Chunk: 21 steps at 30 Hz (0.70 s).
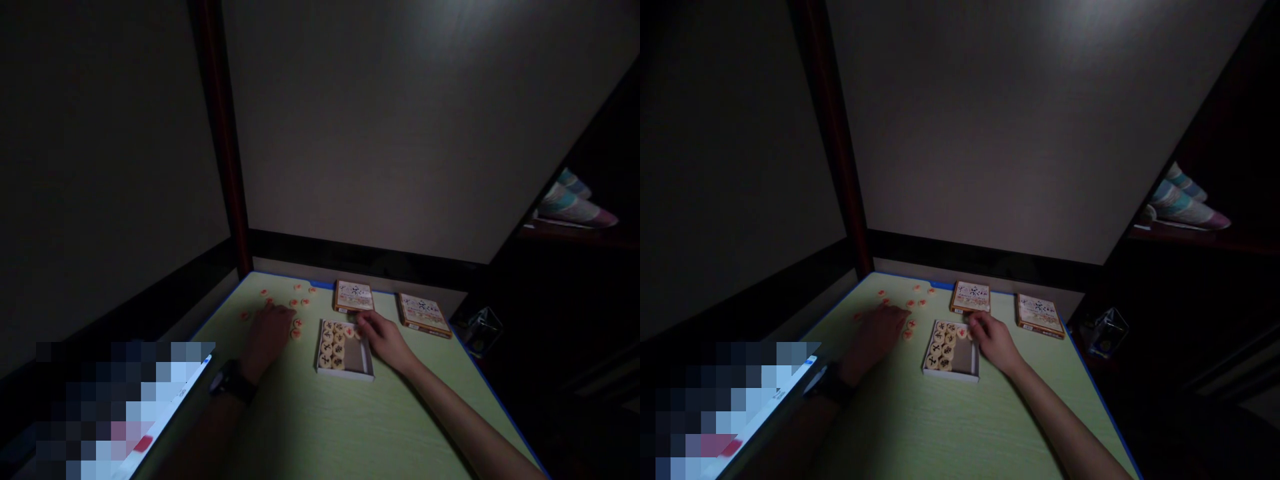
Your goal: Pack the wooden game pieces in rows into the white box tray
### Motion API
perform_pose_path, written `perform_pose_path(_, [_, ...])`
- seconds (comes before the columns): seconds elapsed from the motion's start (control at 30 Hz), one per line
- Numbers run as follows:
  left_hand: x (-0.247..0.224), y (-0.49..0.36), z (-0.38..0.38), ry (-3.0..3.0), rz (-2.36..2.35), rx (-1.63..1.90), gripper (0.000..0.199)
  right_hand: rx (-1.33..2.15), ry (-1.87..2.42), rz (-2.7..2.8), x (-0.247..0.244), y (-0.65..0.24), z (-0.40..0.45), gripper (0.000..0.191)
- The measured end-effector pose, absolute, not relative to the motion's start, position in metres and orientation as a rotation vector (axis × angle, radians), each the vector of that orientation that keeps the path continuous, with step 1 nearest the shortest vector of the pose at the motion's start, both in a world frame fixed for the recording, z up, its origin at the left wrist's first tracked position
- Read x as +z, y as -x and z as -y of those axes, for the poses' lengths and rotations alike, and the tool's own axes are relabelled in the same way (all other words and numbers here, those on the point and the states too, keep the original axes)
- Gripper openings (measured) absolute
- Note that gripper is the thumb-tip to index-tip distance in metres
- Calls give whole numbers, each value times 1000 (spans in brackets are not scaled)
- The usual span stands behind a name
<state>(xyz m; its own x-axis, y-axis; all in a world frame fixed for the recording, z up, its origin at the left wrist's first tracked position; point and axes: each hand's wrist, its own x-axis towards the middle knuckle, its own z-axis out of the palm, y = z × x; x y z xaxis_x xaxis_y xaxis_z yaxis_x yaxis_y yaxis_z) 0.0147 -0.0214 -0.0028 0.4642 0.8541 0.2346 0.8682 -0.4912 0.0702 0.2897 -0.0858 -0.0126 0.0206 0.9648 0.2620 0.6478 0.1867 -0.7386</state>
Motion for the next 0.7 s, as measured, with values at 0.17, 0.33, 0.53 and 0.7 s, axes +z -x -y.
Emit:
perform_pose_path(0.17, [4, -20, 22, 2655, 1598, -297, 29, 546, 1559, 1688, -14, -290, 85, 39])
perform_pose_path(0.33, [2, -16, 21, 2605, 1618, -297, 33, 511, 1575, 1706, -14, -290, 85, 39])
perform_pose_path(0.53, [22, -46, 44, 2694, 1455, -634, 24, 498, 1567, 1657, -22, -290, 82, 43])
perform_pose_path(0.7, [31, -99, 67, 3031, 1038, -685, 6, 481, 1531, 1623, -25, -290, 81, 43])
